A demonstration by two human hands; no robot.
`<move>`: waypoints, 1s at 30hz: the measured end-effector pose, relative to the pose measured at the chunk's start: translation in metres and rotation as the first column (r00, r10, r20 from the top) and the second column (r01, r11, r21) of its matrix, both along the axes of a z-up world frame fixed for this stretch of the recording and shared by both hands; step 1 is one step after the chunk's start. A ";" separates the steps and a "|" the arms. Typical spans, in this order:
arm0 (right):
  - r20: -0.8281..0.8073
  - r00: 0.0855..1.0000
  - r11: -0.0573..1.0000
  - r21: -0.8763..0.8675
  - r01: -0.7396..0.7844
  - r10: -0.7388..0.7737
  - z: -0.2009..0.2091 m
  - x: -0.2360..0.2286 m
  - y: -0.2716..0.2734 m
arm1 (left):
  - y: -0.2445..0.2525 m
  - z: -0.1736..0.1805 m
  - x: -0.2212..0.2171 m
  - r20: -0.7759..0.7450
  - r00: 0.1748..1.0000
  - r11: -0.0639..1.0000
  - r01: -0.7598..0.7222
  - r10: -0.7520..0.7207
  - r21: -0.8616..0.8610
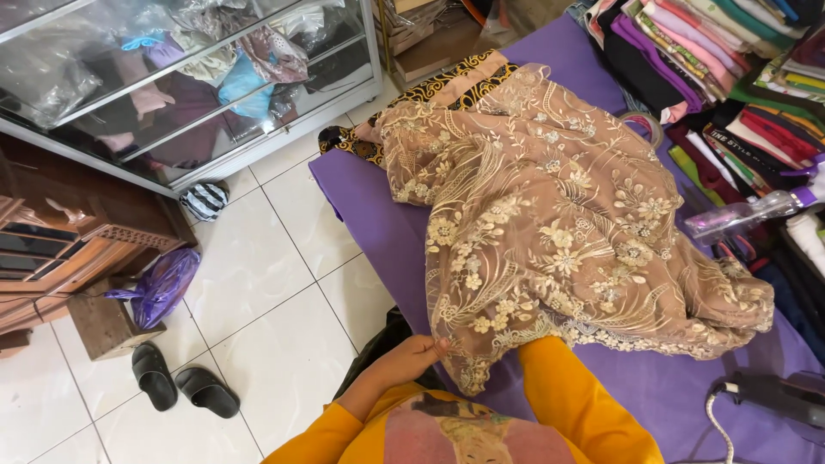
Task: Ironing a decorative batik and lace garment on a flat surface.
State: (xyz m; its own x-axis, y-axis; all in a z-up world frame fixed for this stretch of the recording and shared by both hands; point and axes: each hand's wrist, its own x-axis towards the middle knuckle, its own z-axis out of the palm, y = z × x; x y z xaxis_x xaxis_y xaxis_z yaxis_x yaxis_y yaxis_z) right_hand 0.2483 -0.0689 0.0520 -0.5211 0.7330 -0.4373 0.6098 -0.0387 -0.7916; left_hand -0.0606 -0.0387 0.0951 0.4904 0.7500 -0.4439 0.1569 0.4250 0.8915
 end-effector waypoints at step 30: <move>0.022 0.989 0.951 -0.275 0.143 -0.143 -0.040 0.179 -0.094 | -0.022 -0.132 0.085 0.035 0.846 0.832 0.516 -0.532 0.203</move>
State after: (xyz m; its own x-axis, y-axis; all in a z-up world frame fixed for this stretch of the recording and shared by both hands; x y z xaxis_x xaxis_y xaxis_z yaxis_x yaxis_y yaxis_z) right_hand 0.4269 -0.1627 0.0115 -0.4186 0.6512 -0.6330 0.5832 -0.3415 -0.7371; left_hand 0.0244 -0.0604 -0.0371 0.8623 0.4316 -0.2647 0.2295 0.1329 0.9642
